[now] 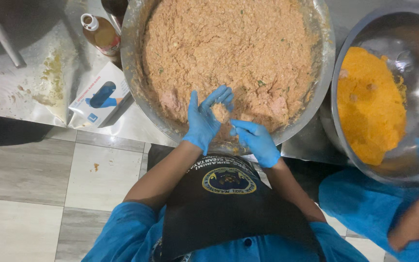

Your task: The person scoops portions of minced meat mixture from a large metal basin with a spoon, rolls each portion between their gloved hands into a ball, and places the ball into a second basin of orange coating, pressing it to coat the surface. They repeat this cycle continuously while a coworker works at the adjacent bowl.

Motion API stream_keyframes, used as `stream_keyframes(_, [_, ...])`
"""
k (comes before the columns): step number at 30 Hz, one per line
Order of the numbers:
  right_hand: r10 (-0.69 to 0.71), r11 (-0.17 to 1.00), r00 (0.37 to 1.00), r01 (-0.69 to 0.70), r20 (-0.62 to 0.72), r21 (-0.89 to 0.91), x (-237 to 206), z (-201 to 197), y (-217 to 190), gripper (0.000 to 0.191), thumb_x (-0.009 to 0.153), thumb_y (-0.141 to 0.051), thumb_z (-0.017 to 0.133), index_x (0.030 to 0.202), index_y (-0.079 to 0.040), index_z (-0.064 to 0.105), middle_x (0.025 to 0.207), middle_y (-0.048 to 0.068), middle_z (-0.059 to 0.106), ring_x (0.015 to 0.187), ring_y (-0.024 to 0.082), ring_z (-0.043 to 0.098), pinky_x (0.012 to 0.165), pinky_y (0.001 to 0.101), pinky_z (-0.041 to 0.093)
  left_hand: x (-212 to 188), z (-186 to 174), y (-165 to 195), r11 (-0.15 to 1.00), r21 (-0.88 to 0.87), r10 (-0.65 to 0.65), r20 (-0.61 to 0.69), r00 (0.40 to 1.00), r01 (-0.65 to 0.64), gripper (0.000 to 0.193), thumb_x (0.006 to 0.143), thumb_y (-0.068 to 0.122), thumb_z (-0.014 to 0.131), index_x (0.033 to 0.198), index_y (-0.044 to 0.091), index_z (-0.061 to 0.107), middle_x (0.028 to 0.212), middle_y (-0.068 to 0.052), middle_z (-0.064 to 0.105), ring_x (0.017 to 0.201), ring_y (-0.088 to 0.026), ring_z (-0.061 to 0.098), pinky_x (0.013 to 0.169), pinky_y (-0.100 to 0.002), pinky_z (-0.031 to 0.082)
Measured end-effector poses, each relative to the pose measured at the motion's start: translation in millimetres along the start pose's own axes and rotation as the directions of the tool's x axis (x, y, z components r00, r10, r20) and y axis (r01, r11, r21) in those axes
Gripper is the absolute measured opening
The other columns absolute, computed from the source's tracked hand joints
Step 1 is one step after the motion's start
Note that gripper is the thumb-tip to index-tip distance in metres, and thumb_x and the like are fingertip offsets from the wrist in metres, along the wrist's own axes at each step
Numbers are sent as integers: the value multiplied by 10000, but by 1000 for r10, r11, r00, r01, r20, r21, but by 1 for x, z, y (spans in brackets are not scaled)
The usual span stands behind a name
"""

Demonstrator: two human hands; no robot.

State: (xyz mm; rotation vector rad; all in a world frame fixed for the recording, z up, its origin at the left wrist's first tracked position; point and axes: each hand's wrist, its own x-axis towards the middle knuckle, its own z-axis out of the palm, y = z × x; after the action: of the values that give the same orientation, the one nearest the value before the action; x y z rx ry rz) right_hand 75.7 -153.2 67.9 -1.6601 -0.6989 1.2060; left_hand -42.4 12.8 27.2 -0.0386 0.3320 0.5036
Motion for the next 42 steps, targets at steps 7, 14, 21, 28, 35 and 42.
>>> stream_keyframes(7, [-569, 556, 820, 435, 57, -708, -18, 11, -45, 380, 933, 14, 586, 1265, -102, 730, 1125, 165, 724, 953, 336, 709, 808, 388, 563, -7, 0, 3, 995, -72, -62, 56, 996, 66, 846, 1003, 643, 429, 1490, -48, 472, 1540, -244, 486, 1433, -394, 468, 1187, -529, 388])
stream_keyframes(14, [-592, 624, 804, 416, -53, -661, -27, 8, -61, 409, 964, 26, 557, 1336, -85, 684, 1115, 152, 710, 978, 303, 718, 846, 369, 568, -15, 3, 8, 991, -130, -6, 189, 982, 31, 872, 1029, 667, 399, 1525, -47, 459, 1597, -232, 457, 1503, -391, 407, 1212, -479, 345])
stream_keyframes(21, [-406, 799, 907, 292, -114, -526, -16, 35, -26, 324, 1019, -72, 595, 1330, -90, 686, 1026, 115, 742, 893, 191, 728, 784, 303, 553, -12, 7, 0, 909, 237, 317, 146, 937, -344, 838, 1061, 637, 308, 1492, -59, 485, 1594, -215, 465, 1517, -334, 412, 1283, -455, 301])
stream_keyframes(28, [97, 995, 995, -96, -11, 21, 0, 37, 0, 342, 1029, -147, 586, 1350, -88, 687, 1022, 28, 739, 741, 67, 565, 653, 243, 488, -2, -2, -8, 871, 265, 415, 49, 908, -413, 837, 1063, 631, 307, 1471, -71, 508, 1542, -227, 521, 1457, -322, 480, 1241, -442, 348])
stream_keyframes(35, [-283, 938, 949, 244, -138, -246, 2, 27, -14, 328, 1042, -65, 571, 1348, -69, 691, 1087, 62, 737, 888, 154, 647, 795, 296, 526, 1, -8, -1, 961, 56, 268, 64, 961, -271, 917, 994, 706, 378, 1488, -59, 485, 1535, -236, 510, 1447, -357, 480, 1216, -502, 370])
stream_keyframes(42, [-609, 596, 793, 477, 23, -646, -14, 22, -53, 358, 941, 0, 583, 1255, -101, 719, 1135, 161, 718, 980, 316, 716, 843, 357, 568, -10, 14, 4, 982, -187, 33, 64, 997, -21, 900, 976, 703, 454, 1495, -32, 465, 1541, -241, 473, 1448, -401, 432, 1181, -541, 396])
